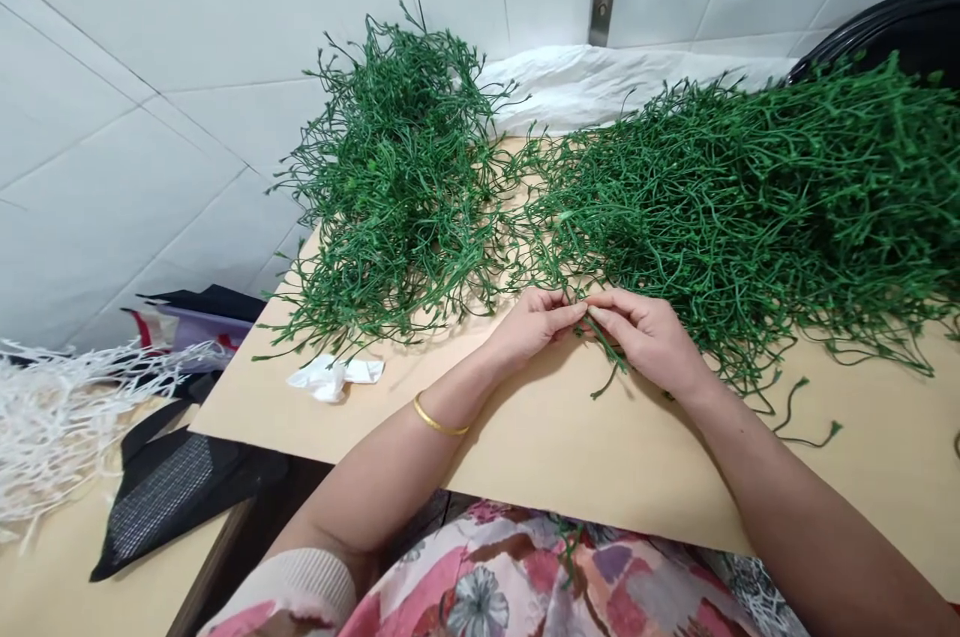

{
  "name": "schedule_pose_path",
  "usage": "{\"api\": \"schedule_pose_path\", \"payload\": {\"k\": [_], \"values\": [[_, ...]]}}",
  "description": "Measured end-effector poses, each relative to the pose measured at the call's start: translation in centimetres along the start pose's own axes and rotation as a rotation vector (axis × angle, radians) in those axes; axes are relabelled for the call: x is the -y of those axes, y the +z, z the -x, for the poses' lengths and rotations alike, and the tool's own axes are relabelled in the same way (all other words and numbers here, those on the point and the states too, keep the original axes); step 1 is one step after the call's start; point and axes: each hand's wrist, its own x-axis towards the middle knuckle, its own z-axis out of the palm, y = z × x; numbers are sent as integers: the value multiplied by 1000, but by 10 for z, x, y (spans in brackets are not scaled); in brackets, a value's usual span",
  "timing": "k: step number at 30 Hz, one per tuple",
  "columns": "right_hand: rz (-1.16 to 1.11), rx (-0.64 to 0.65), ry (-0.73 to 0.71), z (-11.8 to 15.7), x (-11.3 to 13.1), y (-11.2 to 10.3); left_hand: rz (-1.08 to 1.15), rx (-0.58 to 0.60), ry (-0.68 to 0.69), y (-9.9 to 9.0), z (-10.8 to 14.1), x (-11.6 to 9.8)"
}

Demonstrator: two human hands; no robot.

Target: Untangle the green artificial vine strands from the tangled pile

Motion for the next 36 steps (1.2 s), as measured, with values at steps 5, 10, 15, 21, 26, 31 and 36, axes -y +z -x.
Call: {"api": "schedule_pose_path", "payload": {"k": [5,10,15,21,26,31,36], "values": [[376,-85,-285,1,1,5,37,-34,19,0,-1,3],[582,-94,-293,0,0,11,-19,-88,62,6,-1,3],[922,-62,-282,2,3,13,-33,-124,81,10,1,5],[923,-28,-317,1,8,9,126,-157,60,10,0,8],[576,21,-392,-1,4,3,363,-85,-72,12,2,4],[186,99,-325,11,20,4,639,-15,-200,2,-5,-4],[37,-13,-174,15,21,1,596,-62,-122,-6,-12,-5]]}}
